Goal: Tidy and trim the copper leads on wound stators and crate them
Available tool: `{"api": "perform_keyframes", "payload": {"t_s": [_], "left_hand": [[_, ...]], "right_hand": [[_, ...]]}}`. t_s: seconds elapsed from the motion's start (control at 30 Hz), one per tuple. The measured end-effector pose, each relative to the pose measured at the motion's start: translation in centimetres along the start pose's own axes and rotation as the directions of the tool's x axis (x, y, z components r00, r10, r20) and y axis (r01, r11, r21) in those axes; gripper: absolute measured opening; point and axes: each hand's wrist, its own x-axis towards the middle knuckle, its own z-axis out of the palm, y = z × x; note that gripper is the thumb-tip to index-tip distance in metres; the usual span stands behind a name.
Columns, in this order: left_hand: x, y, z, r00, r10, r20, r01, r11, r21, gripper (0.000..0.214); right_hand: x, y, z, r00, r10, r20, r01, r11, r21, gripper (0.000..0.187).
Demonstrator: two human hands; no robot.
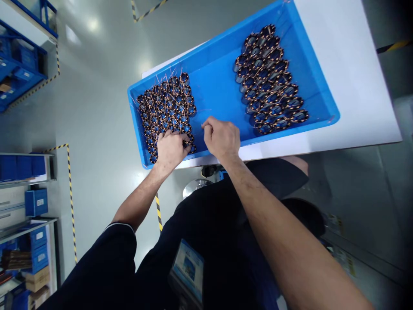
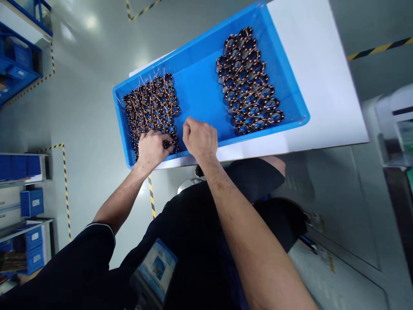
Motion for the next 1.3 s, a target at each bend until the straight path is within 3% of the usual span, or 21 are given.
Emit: {"api": "perform_keyframes", "payload": {"t_s": [0.2,0.33,0.5,0.7,1.3], "left_hand": [[-0.6,-0.1,0.4,1.0,-0.006,-0.002,0.006,1.0,-0.002,0.018],[-0.3,-0.2,-0.8,0.999,-0.005,-0.043,0.004,1.0,-0.008,0.021],[2.8,-0.8,-2.3,0.99,-0.039,-0.133,0.043,0.999,0.027,0.031],[6.0,-1.7,-1.3,0.992,-0.01,-0.122,0.02,0.997,0.077,0.023],[5.6,-3.2,-0.4,0.992,-0.047,-0.114,0.045,0.999,-0.022,0.024]], "right_hand": [[-0.4,-0.1,-0.1,1.0,-0.019,-0.005,0.019,1.0,0.004,0.043],[-0.5,0.0,0.0,0.999,-0.039,-0.028,0.039,0.999,0.001,0.044],[-0.6,0.1,0.1,0.996,-0.066,-0.061,0.066,0.998,0.009,0.044],[-0.6,0.1,0.4,0.992,-0.08,-0.094,0.083,0.996,0.027,0.04],[-0.9,0.8,1.2,0.974,-0.15,-0.17,0.156,0.987,0.025,0.041]]}}
